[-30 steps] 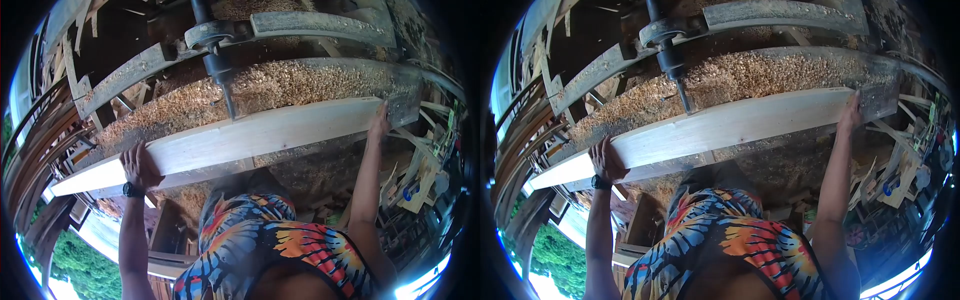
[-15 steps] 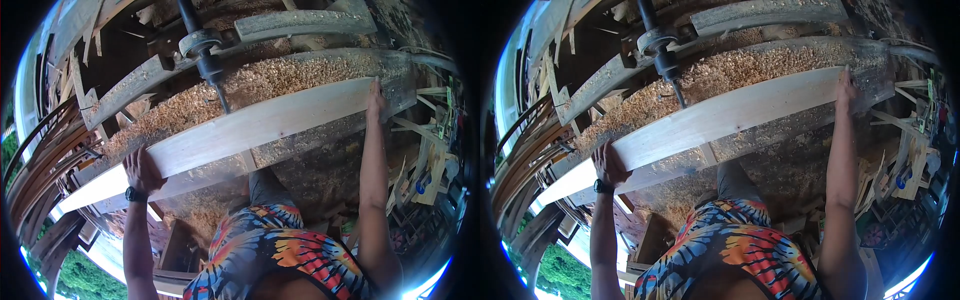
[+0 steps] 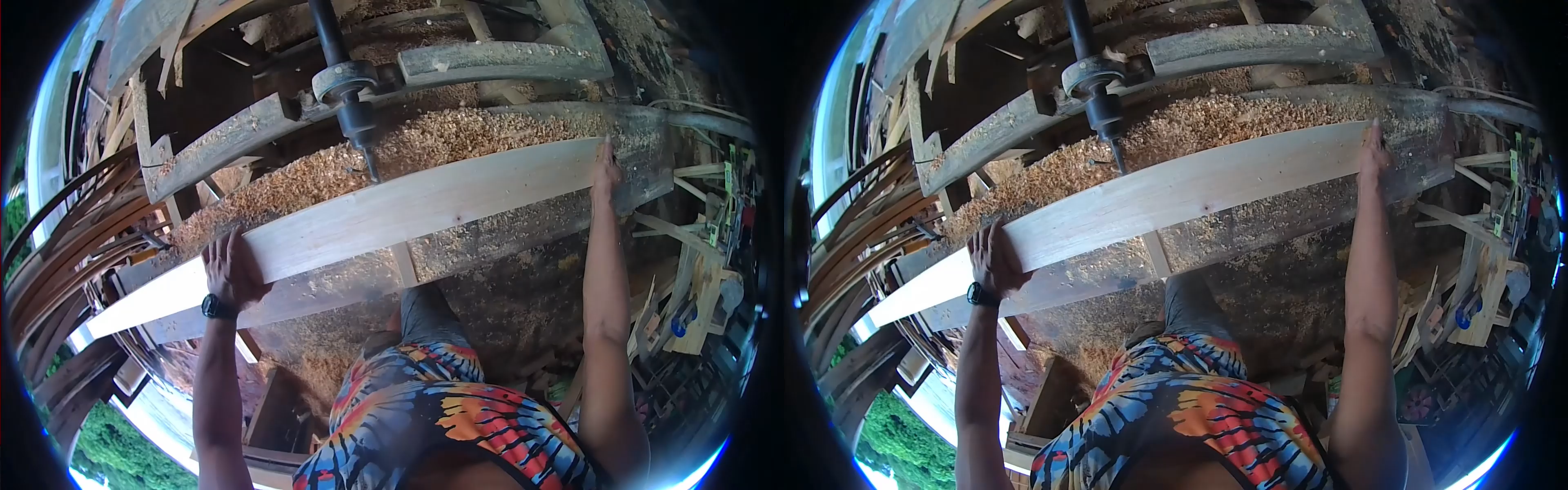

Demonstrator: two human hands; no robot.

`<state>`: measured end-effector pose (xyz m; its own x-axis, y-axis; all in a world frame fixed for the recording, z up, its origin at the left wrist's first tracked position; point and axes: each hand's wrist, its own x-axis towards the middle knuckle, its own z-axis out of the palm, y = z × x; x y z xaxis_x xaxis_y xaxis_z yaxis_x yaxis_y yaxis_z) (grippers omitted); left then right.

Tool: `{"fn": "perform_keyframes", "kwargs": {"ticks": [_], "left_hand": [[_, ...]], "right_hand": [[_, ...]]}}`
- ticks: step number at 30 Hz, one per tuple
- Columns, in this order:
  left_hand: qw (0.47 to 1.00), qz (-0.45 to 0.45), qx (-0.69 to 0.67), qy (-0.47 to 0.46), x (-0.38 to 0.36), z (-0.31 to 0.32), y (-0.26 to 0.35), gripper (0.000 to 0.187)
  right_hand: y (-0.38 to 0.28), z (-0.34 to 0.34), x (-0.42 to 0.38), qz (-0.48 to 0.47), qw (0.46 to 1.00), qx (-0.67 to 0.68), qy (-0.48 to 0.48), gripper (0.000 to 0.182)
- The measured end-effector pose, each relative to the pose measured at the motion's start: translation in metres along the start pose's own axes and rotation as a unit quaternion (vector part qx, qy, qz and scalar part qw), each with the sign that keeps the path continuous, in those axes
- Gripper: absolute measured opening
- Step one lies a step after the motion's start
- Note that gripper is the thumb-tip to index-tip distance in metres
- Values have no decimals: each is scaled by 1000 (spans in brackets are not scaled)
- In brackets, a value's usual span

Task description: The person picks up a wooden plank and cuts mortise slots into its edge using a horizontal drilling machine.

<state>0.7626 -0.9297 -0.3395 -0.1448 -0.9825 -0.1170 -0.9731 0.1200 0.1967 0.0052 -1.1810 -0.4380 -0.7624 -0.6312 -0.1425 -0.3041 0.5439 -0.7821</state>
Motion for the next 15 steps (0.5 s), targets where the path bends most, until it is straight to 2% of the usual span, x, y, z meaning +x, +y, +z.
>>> {"fn": "perform_keyframes", "kwargs": {"ticks": [2,8,11,15], "left_hand": [[1000,-3,-2,-1,2,-1,-1,124],[1000,5,-16,1,11,-9,2,120],[999,26,-29,24,15,-12,3,119],[998,33,-44,27,23,-16,-1,117]], "right_hand": [[-10,0,-2,30,999,-23,-1,88],[-14,4,6,36,998,-51,7,89],[-9,9,9,10,1000,6,-2,88],[-10,7,15,22,1000,-18,10,85]]}}
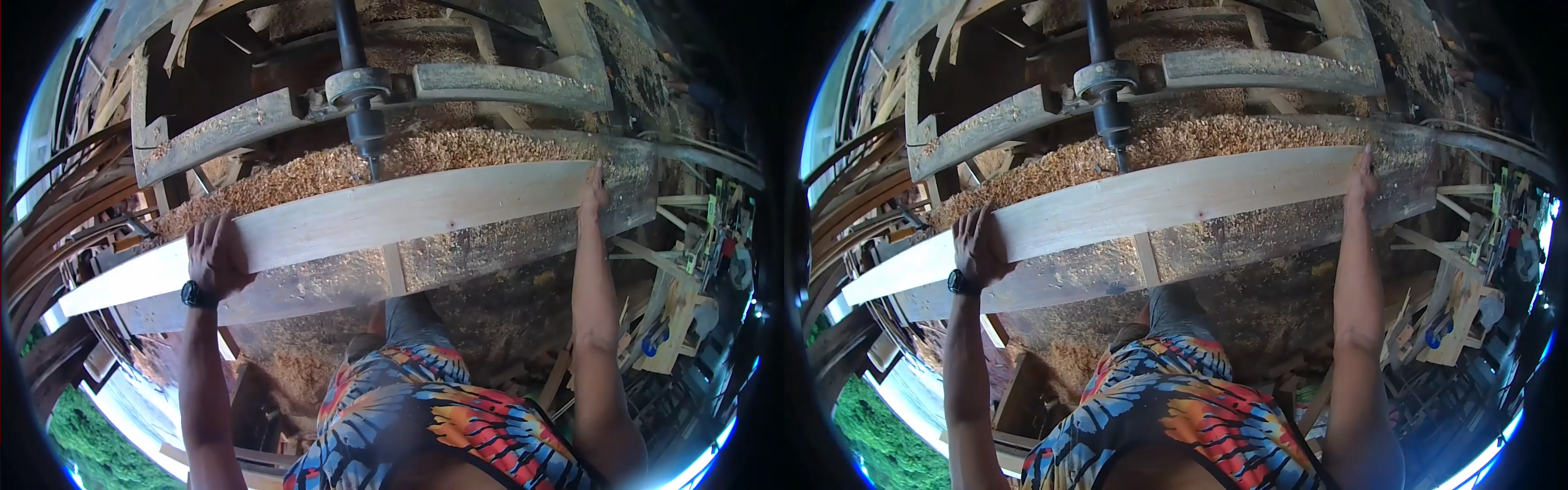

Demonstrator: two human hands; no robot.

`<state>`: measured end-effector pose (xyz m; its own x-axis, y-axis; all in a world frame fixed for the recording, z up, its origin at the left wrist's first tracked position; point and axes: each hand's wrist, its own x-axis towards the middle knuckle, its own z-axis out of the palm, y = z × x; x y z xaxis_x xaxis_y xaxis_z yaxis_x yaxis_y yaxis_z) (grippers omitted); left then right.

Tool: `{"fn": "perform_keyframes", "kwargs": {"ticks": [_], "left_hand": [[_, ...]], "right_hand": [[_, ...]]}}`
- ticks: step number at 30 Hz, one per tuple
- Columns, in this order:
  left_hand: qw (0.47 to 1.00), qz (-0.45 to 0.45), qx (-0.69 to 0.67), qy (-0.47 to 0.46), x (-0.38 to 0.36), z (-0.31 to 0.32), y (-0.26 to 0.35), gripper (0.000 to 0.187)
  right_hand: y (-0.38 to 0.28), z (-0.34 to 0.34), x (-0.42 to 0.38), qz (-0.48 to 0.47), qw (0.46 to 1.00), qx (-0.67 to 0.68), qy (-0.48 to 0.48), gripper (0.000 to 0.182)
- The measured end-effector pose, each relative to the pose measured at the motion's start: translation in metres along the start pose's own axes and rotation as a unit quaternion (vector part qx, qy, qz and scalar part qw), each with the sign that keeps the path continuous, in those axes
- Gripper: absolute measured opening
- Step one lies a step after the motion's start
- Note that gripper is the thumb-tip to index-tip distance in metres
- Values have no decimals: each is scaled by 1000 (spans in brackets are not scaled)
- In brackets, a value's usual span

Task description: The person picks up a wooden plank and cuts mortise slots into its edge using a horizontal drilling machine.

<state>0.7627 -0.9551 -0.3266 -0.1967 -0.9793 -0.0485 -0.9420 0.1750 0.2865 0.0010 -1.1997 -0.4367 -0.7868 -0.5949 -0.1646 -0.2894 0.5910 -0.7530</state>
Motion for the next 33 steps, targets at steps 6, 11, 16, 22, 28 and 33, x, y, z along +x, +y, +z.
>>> {"fn": "perform_keyframes", "kwargs": {"ticks": [6,11,16,22,28,33], "left_hand": [[1000,-11,-7,-1,6,-5,-1,112],[1000,-6,-3,13,3,-4,3,107],[999,-37,21,7,-3,3,8,117],[999,-45,3,11,-11,-3,24,127],[997,-69,-6,-26,-32,1,28,127],[999,-22,-11,-36,-48,0,23,123]], "right_hand": [[1,4,-3,1,998,57,-11,83],[4,5,2,-12,999,47,-4,80],[-1,9,11,21,999,21,-25,89],[26,-12,18,17,997,-75,-31,92],[59,-43,-18,1,1000,24,-2,85],[63,-83,-74,68,995,67,31,78]]}}
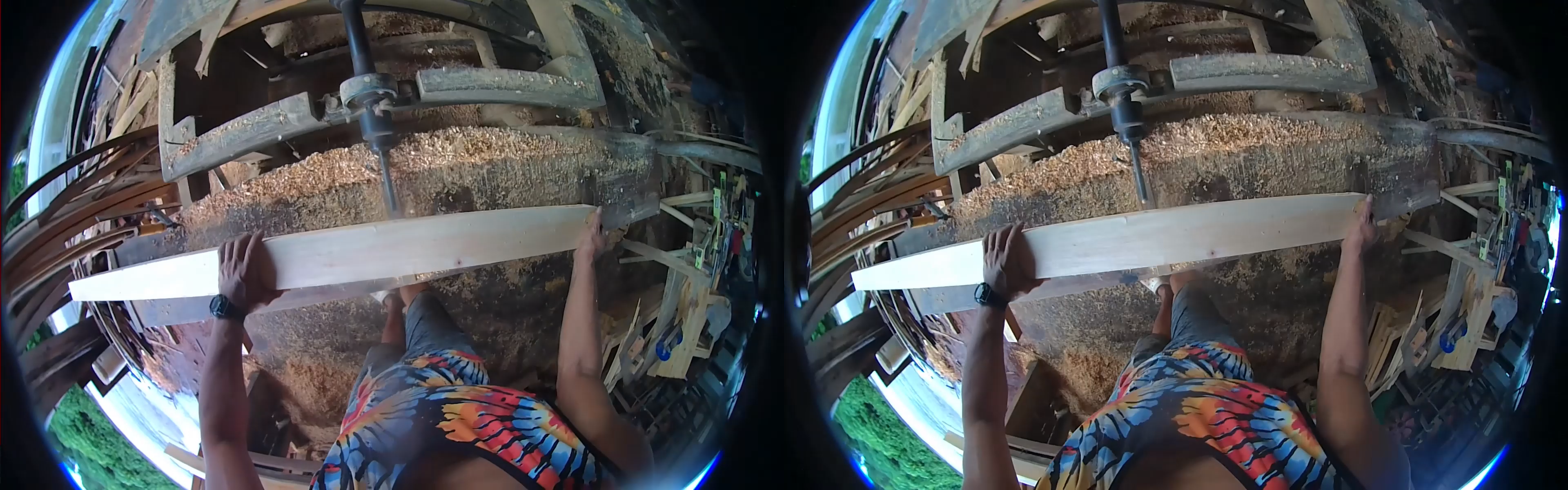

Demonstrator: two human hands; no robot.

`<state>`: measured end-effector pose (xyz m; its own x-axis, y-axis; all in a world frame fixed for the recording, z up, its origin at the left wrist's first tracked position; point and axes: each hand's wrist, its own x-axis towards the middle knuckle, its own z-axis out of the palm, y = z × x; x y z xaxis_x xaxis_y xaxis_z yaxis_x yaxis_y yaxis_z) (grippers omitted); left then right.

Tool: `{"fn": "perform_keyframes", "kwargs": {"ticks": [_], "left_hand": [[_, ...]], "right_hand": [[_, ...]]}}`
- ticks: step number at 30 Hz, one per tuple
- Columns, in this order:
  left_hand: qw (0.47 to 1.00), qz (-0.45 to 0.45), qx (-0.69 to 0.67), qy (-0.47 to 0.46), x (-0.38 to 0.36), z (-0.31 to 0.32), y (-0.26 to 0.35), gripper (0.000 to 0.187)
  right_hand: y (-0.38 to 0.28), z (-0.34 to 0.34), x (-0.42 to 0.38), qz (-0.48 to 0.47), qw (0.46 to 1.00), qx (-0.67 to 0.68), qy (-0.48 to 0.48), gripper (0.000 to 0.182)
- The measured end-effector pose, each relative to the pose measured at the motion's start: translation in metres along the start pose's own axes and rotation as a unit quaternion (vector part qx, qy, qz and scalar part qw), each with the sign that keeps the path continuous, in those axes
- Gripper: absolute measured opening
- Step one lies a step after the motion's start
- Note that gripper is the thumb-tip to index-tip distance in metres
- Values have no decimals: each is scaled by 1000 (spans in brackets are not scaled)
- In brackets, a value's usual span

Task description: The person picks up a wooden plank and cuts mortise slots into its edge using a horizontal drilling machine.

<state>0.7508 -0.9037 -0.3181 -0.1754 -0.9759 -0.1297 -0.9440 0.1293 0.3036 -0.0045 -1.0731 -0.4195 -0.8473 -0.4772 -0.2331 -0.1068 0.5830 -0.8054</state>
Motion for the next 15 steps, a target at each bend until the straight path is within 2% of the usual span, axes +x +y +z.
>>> {"fn": "perform_keyframes", "kwargs": {"ticks": [2,5,8,11,15], "left_hand": [[1000,19,-9,0,-3,3,-6,118],[999,42,9,33,-1,2,-12,116],[998,46,9,30,1,-1,-17,109],[999,34,6,12,1,-4,-20,109],[999,41,4,17,1,-3,-27,114]], "right_hand": [[3,-8,-6,17,999,27,-9,75],[1,-7,-16,-70,997,13,-5,69],[-4,0,-28,-89,996,-6,31,65],[-17,1,-42,-5,998,64,-14,65],[-15,1,-37,-6,998,64,-25,65]]}}
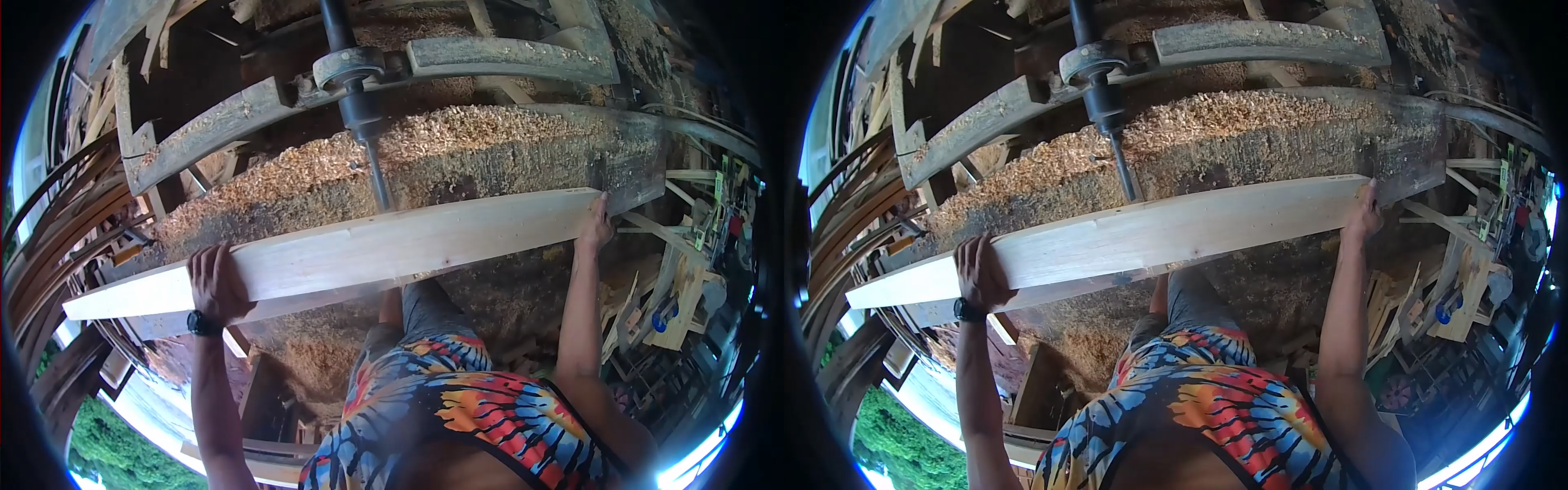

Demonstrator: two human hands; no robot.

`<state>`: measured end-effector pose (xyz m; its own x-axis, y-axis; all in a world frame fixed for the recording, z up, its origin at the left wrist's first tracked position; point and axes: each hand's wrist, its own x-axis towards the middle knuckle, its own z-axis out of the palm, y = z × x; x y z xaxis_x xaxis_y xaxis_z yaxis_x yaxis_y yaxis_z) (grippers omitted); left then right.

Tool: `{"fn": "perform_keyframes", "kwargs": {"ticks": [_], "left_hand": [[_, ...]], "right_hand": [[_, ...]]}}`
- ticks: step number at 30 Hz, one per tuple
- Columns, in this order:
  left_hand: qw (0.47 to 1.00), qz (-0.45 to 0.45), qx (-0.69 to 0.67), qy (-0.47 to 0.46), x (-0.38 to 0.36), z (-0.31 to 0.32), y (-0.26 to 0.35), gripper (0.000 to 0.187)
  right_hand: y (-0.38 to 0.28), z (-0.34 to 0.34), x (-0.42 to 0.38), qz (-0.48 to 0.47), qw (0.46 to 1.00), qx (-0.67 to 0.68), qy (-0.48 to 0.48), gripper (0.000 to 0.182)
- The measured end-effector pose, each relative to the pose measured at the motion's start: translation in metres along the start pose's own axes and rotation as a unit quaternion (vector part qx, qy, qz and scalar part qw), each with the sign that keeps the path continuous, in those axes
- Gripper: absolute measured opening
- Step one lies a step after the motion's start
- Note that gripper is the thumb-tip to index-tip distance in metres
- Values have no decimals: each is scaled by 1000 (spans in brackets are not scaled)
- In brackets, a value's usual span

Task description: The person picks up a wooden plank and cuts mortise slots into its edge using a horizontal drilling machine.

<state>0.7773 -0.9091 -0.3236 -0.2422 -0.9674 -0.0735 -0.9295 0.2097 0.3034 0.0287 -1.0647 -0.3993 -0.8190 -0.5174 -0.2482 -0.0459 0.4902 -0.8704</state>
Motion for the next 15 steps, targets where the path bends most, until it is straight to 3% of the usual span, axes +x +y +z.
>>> {"fn": "perform_keyframes", "kwargs": {"ticks": [7,13,15], "left_hand": [[1000,-4,6,-23,1,-6,-5,105],[1000,9,4,-12,3,-4,-10,114],[1000,13,10,-10,2,-3,-13,107]], "right_hand": [[-1,5,-8,-5,1000,14,-11,65],[-8,10,-14,-18,1000,-3,-2,63],[-6,10,-13,-16,1000,-12,2,62]]}}
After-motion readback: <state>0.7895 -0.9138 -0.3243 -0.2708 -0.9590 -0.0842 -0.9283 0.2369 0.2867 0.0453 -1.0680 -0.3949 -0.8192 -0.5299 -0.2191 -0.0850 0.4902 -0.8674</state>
